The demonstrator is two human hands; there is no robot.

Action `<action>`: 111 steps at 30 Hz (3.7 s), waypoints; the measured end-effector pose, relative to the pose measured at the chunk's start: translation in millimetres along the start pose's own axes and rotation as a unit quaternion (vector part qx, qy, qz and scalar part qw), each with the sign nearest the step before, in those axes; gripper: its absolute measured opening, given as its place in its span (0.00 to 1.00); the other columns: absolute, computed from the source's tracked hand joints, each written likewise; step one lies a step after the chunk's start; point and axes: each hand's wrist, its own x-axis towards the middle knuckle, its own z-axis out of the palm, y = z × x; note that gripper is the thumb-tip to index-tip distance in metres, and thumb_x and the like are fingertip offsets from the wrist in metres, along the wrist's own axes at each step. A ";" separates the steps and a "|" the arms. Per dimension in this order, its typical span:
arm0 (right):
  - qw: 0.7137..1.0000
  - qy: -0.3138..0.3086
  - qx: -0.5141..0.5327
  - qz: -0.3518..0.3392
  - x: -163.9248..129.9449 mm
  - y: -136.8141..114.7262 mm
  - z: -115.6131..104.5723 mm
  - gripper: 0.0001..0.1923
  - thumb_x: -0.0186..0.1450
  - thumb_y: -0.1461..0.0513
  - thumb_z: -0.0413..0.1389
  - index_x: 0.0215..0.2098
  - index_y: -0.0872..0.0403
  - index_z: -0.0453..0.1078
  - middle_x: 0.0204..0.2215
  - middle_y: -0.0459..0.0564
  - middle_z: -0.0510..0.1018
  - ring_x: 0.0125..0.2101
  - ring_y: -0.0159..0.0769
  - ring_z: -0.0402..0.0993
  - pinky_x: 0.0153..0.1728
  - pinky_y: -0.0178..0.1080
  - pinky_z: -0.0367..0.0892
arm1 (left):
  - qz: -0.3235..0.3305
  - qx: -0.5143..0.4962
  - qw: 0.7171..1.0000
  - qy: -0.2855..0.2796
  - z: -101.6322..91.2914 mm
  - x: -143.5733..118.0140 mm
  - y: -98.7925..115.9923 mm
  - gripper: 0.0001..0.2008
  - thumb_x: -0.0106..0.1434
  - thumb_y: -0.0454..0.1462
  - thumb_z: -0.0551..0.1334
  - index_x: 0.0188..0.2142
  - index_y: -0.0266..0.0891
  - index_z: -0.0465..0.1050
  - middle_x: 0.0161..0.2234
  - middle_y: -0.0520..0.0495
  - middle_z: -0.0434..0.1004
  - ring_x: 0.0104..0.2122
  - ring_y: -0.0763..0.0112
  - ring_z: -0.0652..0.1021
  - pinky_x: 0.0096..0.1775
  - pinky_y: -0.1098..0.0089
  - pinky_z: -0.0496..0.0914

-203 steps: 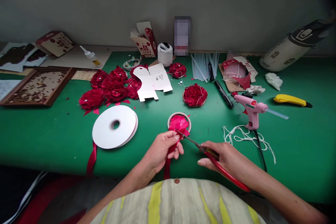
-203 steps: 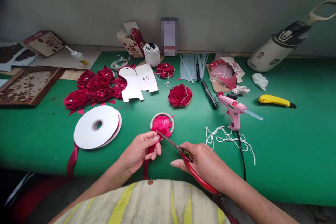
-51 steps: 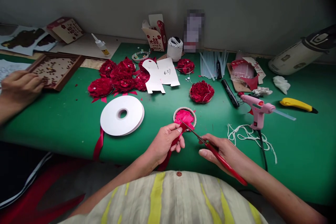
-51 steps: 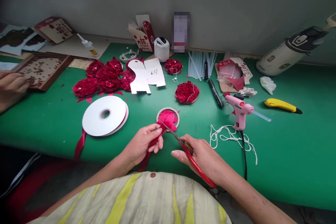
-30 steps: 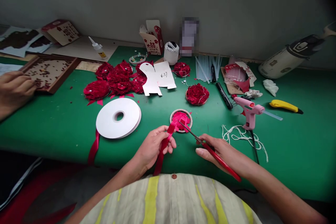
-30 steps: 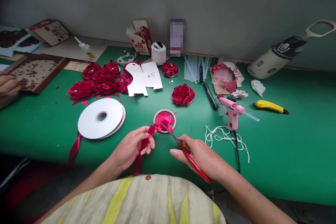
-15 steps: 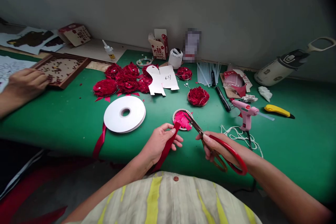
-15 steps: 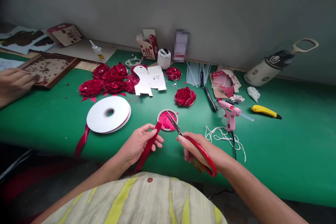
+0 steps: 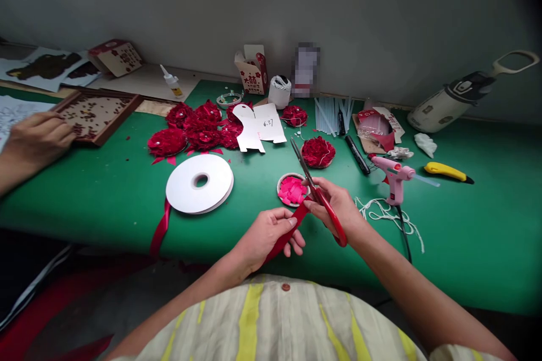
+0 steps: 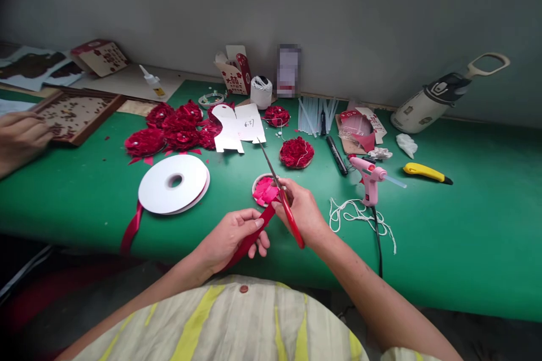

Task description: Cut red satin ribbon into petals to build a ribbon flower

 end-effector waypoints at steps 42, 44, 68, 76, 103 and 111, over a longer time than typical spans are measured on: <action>0.952 -0.187 -0.229 0.082 -35.5 18.6 -39.3 0.20 0.61 0.45 0.49 0.41 0.50 0.65 0.19 0.40 0.58 0.22 0.30 0.50 0.23 0.31 0.52 | -0.021 0.019 0.999 0.043 -16.8 32.5 12.8 0.09 0.62 0.40 0.55 0.34 0.34 0.66 0.21 0.47 0.74 0.16 0.80 0.69 0.16 0.79 0.53; 0.951 -0.184 -0.233 0.082 -34.5 21.5 -39.3 0.20 0.61 0.45 0.49 0.40 0.50 0.66 0.19 0.39 0.57 0.21 0.29 0.50 0.23 0.31 0.52 | -0.024 0.022 0.998 0.046 -16.6 33.0 14.0 0.09 0.62 0.39 0.55 0.33 0.34 0.65 0.21 0.47 0.73 0.15 0.81 0.68 0.16 0.79 0.52; 1.000 -0.023 -0.007 0.018 -13.3 -1.6 -17.8 0.19 0.57 0.57 0.57 0.45 0.53 0.63 0.22 0.42 0.67 0.22 0.29 0.63 0.24 0.31 0.62 | -0.003 0.038 0.998 -0.048 -0.8 14.6 20.2 0.10 0.63 0.42 0.54 0.39 0.37 0.61 0.27 0.47 0.75 0.20 0.77 0.72 0.22 0.76 0.59; 0.999 0.029 0.041 -0.020 -1.0 9.1 3.5 0.18 0.56 0.63 0.55 0.45 0.55 0.63 0.25 0.44 0.70 0.25 0.31 0.67 0.28 0.33 0.65 | -0.012 0.032 0.998 -0.043 -2.0 5.0 12.8 0.12 0.61 0.44 0.56 0.37 0.36 0.62 0.26 0.45 0.75 0.22 0.74 0.74 0.22 0.75 0.63; 0.993 0.014 -0.116 0.014 -4.6 15.6 -18.4 0.19 0.59 0.52 0.55 0.44 0.53 0.63 0.21 0.41 0.65 0.22 0.30 0.60 0.24 0.33 0.60 | 0.019 0.001 0.998 0.065 -15.1 19.0 12.2 0.12 0.58 0.43 0.59 0.32 0.35 0.66 0.21 0.49 0.73 0.16 0.79 0.69 0.17 0.79 0.54; 0.957 -0.162 -0.219 0.095 -52.9 0.0 -41.5 0.19 0.61 0.46 0.50 0.41 0.51 0.63 0.20 0.39 0.59 0.21 0.29 0.53 0.22 0.31 0.53 | 0.034 -0.015 0.997 0.064 -21.6 27.8 16.8 0.11 0.59 0.42 0.58 0.30 0.35 0.65 0.23 0.48 0.73 0.17 0.79 0.70 0.17 0.78 0.55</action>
